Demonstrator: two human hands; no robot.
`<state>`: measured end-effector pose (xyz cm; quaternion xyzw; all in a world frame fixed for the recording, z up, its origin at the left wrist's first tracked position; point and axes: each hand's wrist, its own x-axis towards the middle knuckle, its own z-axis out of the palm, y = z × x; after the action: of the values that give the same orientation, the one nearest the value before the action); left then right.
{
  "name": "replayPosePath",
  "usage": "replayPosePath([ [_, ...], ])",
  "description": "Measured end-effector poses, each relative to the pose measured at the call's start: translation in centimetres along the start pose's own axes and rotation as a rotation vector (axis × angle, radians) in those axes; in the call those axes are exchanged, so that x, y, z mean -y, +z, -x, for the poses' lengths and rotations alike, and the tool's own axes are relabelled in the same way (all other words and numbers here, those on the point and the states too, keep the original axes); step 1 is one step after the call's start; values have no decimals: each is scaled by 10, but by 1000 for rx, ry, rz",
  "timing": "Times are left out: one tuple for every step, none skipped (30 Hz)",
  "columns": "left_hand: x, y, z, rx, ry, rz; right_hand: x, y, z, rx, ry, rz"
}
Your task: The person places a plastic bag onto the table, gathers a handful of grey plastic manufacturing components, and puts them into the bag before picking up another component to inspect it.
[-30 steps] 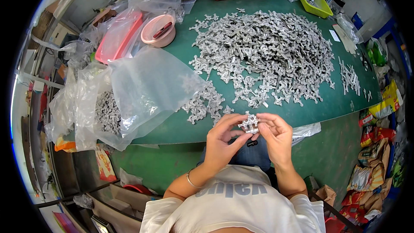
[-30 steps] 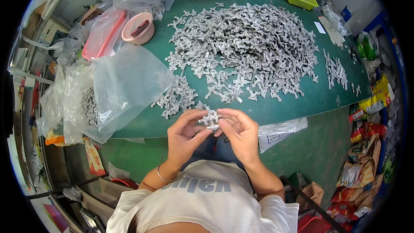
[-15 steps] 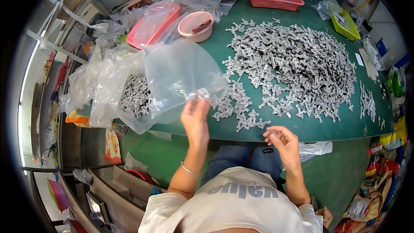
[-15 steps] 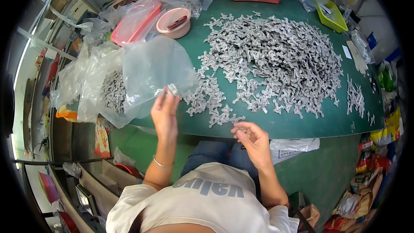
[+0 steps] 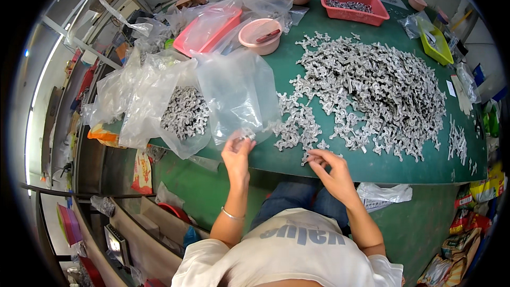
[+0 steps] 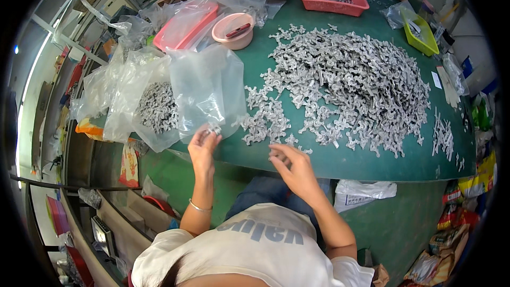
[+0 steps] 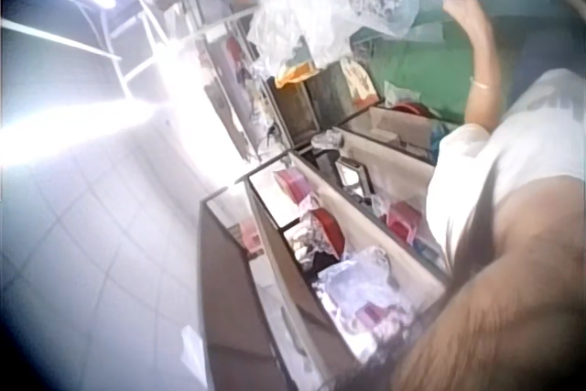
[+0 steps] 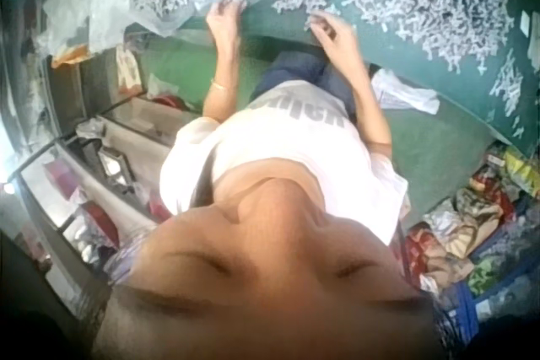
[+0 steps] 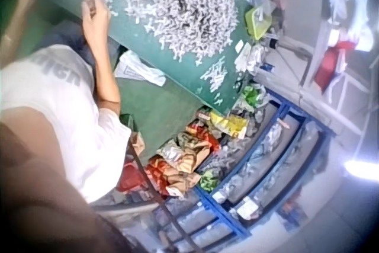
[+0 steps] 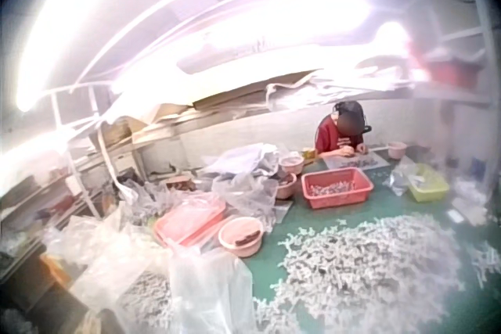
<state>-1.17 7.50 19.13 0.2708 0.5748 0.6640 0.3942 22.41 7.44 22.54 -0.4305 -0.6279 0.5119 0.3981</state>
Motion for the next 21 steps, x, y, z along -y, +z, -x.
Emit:
replayPosePath([
  [-3,0,-7,-48,-1,58,2,4,-3,59,-43,36],
  [-8,1,-14,-56,14,111,1,8,-3,93,-44,49],
  [-13,2,-28,-48,10,116,1,10,-2,85,-42,56],
  [-16,1,-41,-85,24,140,0,10,0,125,-32,87],
  [-19,-1,-48,-122,38,164,-1,10,2,164,-23,118],
  [-20,-2,-52,-116,32,166,-7,7,3,177,-43,161],
  [-23,-3,-54,-3,9,118,-10,3,6,171,-38,165],
  [-23,-1,-56,109,-13,71,-12,-1,9,146,9,153],
  [-21,-1,-55,112,-16,73,-13,-4,14,125,53,139],
  [-19,-2,-53,233,-95,121,-14,-9,15,124,56,141],
  [-17,-2,-52,353,-174,169,-15,-13,14,70,82,175],
  [-21,2,-51,385,-63,17,-15,-18,14,13,106,210],
  [-20,2,-54,385,-65,21,-16,-21,14,13,108,214],
  [-18,-1,-59,237,264,-373,-19,-23,14,-54,91,264],
  [-18,-4,-64,72,595,-764,-20,-25,13,-122,70,312],
  [-18,-6,-67,-86,665,-797,-21,-26,12,-143,58,323],
  [-18,-10,-66,-89,667,-795,-22,-26,11,-142,54,324],
  [-25,-9,-58,-114,718,-815,-24,-27,10,-147,67,349],
  [-28,-7,-55,-139,769,-834,-26,-27,8,-151,81,375],
  [-24,-4,-58,-135,767,-828,-30,-27,4,-156,83,380],
  [-19,-7,-60,-105,784,-860,-35,-23,-1,-167,42,433],
])
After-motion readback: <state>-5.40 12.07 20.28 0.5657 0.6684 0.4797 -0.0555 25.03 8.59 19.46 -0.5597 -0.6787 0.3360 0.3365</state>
